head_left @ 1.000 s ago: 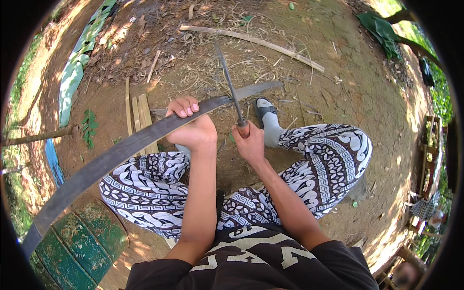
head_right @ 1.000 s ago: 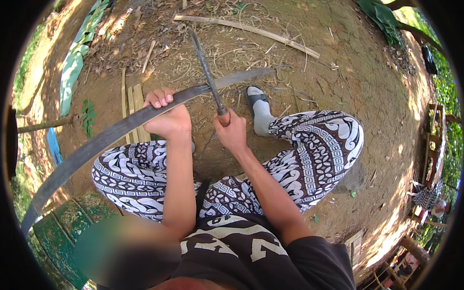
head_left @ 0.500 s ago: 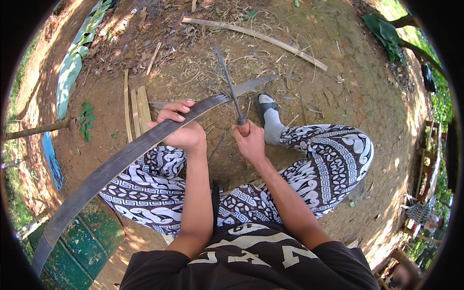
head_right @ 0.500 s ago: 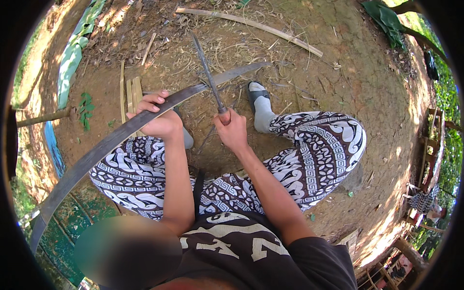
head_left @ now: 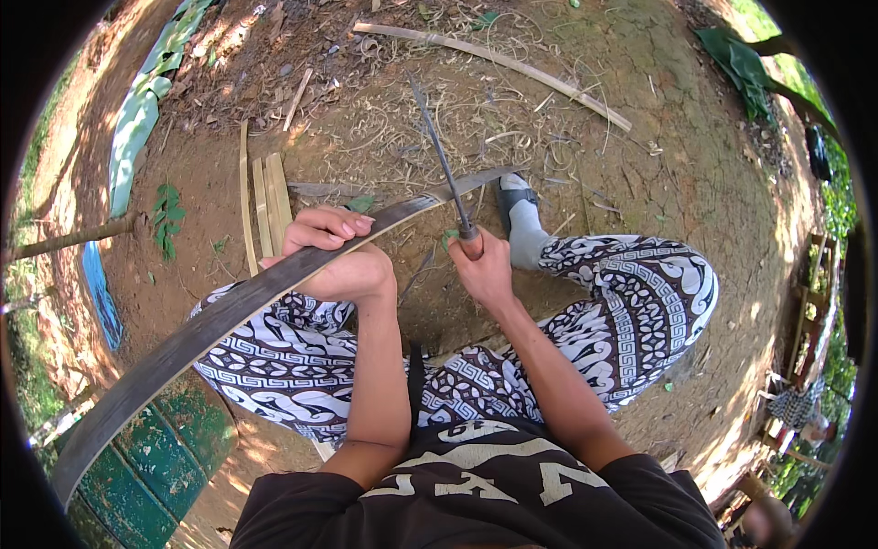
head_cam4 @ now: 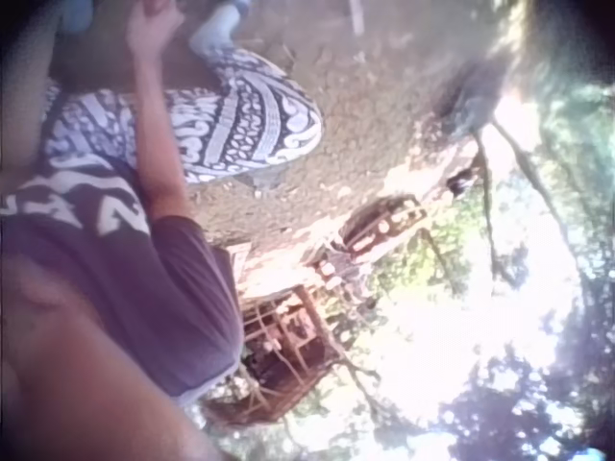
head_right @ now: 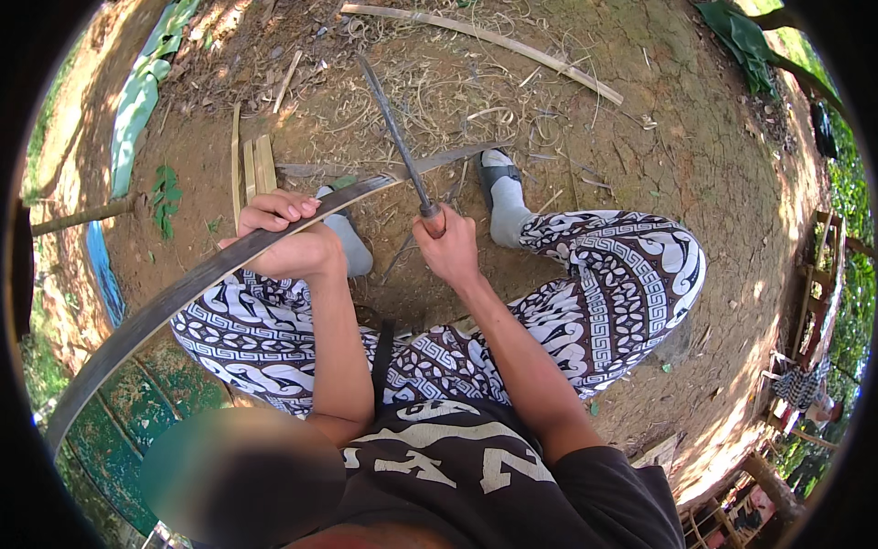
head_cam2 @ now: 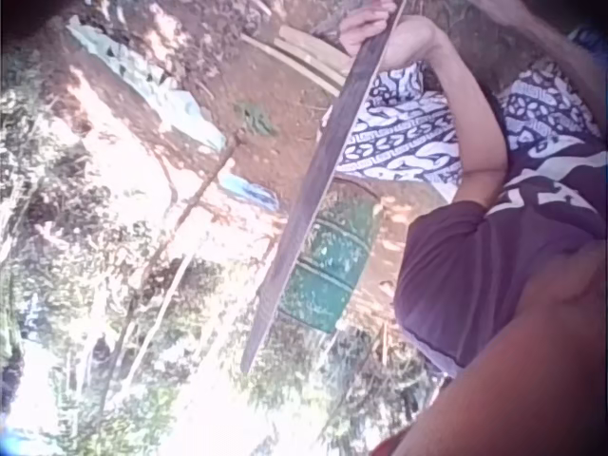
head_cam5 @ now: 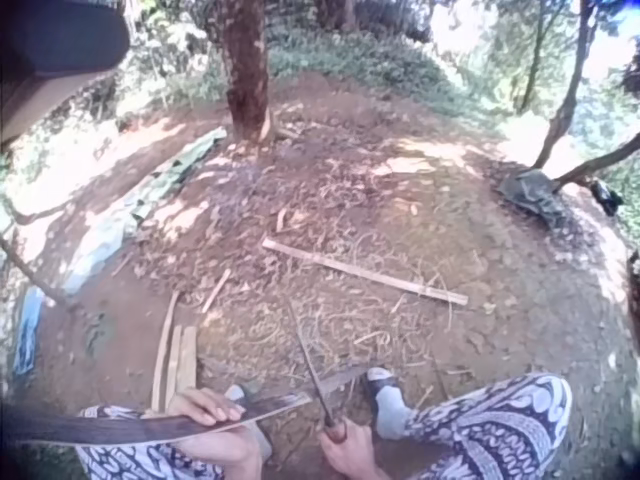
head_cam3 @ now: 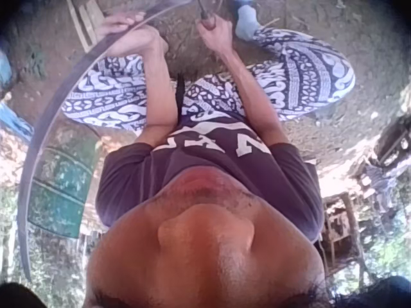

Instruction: The person uses a blade to shave a thin strip of bamboo by hand while seated on a log outdoors.

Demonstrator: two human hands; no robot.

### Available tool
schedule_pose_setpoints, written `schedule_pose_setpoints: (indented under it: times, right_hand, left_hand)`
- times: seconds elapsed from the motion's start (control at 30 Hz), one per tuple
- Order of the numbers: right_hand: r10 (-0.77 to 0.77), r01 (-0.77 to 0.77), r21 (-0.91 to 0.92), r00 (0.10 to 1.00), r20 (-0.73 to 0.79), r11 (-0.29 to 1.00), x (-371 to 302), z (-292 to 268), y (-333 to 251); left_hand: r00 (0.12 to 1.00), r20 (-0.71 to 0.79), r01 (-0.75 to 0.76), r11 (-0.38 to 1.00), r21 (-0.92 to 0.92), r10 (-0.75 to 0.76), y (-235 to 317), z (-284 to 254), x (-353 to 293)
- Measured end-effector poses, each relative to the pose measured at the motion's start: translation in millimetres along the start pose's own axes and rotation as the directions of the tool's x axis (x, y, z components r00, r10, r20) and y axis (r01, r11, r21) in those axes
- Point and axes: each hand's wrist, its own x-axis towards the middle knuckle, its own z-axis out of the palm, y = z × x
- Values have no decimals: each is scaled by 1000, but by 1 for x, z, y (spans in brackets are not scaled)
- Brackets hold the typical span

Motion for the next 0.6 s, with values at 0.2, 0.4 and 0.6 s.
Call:
schedule_pose_setpoints:
  times: [0.2, 0.4, 0.6]
  right_hand:
    - [23, -23, -53, 1000, -10, 998, 10, 7, 26]
    - [23, -26, -58, 998, -54, 998, 14, 24, 31]
    - [24, -22, -47, 999, 41, 999, 22, 27, 42]
  left_hand:
    - [988, 138, 99, 963, -252, -65, -9, -10, 12]
    - [989, -114, 77, 987, -141, -93, -9, -10, 18]
    - [986, -147, 70, 993, -96, -84, -11, -19, 26]
